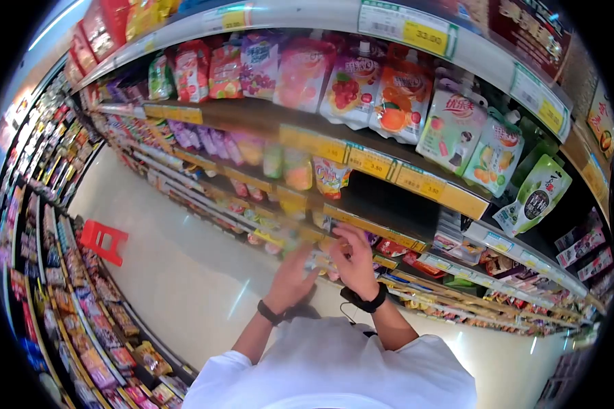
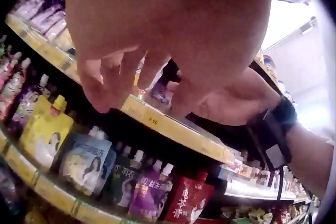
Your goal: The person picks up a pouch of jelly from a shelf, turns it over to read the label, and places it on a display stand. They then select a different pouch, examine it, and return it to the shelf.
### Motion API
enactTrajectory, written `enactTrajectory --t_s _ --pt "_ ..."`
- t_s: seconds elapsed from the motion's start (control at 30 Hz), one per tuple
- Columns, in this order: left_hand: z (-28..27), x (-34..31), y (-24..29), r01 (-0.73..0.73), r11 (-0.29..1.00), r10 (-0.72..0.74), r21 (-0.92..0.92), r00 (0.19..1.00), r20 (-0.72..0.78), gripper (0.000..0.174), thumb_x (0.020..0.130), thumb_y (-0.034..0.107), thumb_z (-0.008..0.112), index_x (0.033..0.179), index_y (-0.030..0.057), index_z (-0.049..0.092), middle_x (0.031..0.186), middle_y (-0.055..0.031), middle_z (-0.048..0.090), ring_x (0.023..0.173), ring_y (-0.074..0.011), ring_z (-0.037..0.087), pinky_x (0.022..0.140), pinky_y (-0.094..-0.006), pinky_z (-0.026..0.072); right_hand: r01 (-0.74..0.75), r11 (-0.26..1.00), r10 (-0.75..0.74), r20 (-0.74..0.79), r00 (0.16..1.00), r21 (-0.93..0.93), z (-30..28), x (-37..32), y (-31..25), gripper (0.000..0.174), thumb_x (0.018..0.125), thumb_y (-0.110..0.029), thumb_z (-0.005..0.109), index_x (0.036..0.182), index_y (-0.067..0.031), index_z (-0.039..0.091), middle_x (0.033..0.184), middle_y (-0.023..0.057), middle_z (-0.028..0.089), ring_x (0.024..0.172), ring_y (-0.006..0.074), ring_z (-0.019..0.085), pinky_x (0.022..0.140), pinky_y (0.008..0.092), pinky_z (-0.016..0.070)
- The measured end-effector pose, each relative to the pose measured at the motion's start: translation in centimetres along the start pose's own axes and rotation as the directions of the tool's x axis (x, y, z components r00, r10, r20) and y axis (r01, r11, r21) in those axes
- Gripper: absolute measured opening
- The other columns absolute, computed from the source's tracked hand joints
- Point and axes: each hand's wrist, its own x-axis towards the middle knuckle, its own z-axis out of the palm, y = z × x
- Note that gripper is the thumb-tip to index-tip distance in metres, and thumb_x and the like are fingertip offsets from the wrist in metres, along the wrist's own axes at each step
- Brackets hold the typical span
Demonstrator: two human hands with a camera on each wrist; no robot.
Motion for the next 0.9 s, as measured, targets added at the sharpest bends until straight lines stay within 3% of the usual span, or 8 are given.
enactTrajectory --t_s 0.1,0.3,0.4,0.5,0.6,0.63,0.73,0.9 --pt "-0.7 4.7 -1.8 -0.046 0.993 0.051 -0.105 0.998 0.039 0.059 0.088 0.013 0.071 0.141 -0.0001 0.047 0.149 -0.0221 0.045 0.122 -0.0371 0.058 0.100 -0.0422 0.0502 0.015 1.000 -0.015 -0.105 0.994 -0.010 1.1 3.4 -0.3 0.034 0.090 0.003 0.066 0.123 0.0005 0.061 0.146 0.0171 0.043 0.096 0.0151 0.067 0.076 0.0248 0.0560" --pt "-0.9 11.6 -4.1 -0.219 0.965 0.218 -0.145 0.976 -0.026 0.072 0.085 0.012 0.072 0.148 -0.0016 0.039 0.161 -0.0254 0.025 0.110 -0.0353 0.065 0.081 -0.0343 0.0571 -0.106 0.994 0.101 -0.188 0.977 -0.015 2.7 8.7 -1.7 0.029 0.092 0.003 0.064 0.121 -0.0005 0.063 0.142 0.0156 0.047 0.094 0.0131 0.066 0.075 0.0239 0.0553" --pt "-0.6 13.0 -4.7 -0.063 0.924 0.097 -0.377 0.993 0.071 0.072 0.085 0.016 0.071 0.147 0.0012 0.038 0.154 -0.0326 0.032 0.141 -0.0486 0.036 0.111 -0.0507 0.0386 -0.174 0.983 0.151 -0.273 0.950 -0.063 3.7 9.8 -1.4 0.022 0.092 0.001 0.064 0.113 -0.0019 0.067 0.123 0.0139 0.061 0.090 0.0162 0.066 0.074 0.0267 0.0546" --pt "0.0 13.5 -5.7 -0.119 0.922 0.175 -0.369 0.977 0.121 0.081 0.083 0.017 0.074 0.151 -0.0032 0.033 0.158 -0.0341 0.021 0.096 -0.0324 0.066 0.077 -0.0349 0.0572 -0.141 0.924 0.020 -0.324 0.946 -0.355 4.1 10.2 -2.3 0.022 0.088 0.002 0.065 0.109 -0.0037 0.070 0.102 0.0137 0.069 0.087 0.0236 0.066 0.075 0.0322 0.0541" --pt "1.0 14.0 -6.8 -0.342 0.905 0.372 -0.251 0.925 0.082 0.088 0.082 0.020 0.075 0.153 -0.0032 0.027 0.158 -0.0338 0.017 0.096 -0.0320 0.066 0.079 -0.0360 0.0565 -0.211 0.952 0.126 -0.347 0.930 -0.220 4.4 10.4 -2.6 0.019 0.090 -0.008 0.065 0.108 -0.0058 0.072 0.092 0.0197 0.069 0.091 0.0384 0.065 0.076 0.0431 0.0533" --pt "1.1 14.2 -6.8 -0.370 0.891 0.401 -0.262 0.913 0.075 0.090 0.082 0.021 0.075 0.153 -0.0033 0.025 0.158 -0.0328 0.015 0.097 -0.0314 0.065 0.080 -0.0362 0.0559 -0.244 0.950 0.175 -0.319 0.932 -0.194 4.1 10.6 -3.6 0.019 0.089 -0.006 0.065 0.107 -0.0063 0.073 0.098 0.0175 0.070 0.094 0.0371 0.065 0.078 0.0432 0.0532" --pt "2.1 14.0 -6.3 -0.295 0.847 0.353 -0.443 0.934 0.055 0.092 0.082 0.022 0.075 0.153 -0.0032 0.023 0.159 -0.0299 0.014 0.102 -0.0290 0.063 0.082 -0.0362 0.0537 -0.058 0.948 -0.067 -0.375 0.925 -0.312 3.8 9.9 -3.3 0.020 0.087 -0.004 0.065 0.105 -0.0074 0.074 0.100 0.0134 0.071 0.095 0.0359 0.065 0.079 0.0429 0.0531" --pt "3.8 11.2 -4.3 -0.103 0.692 0.317 -0.714 0.933 0.173 0.084 0.084 0.013 0.074 0.149 0.0016 0.022 0.145 -0.0212 0.036 0.113 -0.0241 0.054 0.090 -0.0351 0.0470 0.040 0.879 -0.234 -0.355 0.905 -0.475 1.6 6.6 -3.7 0.028 0.074 -0.004 0.068 0.099 -0.0136 0.077 0.113 0.0050 0.073 0.096 0.0267 0.063 0.087 0.0366 0.0501"
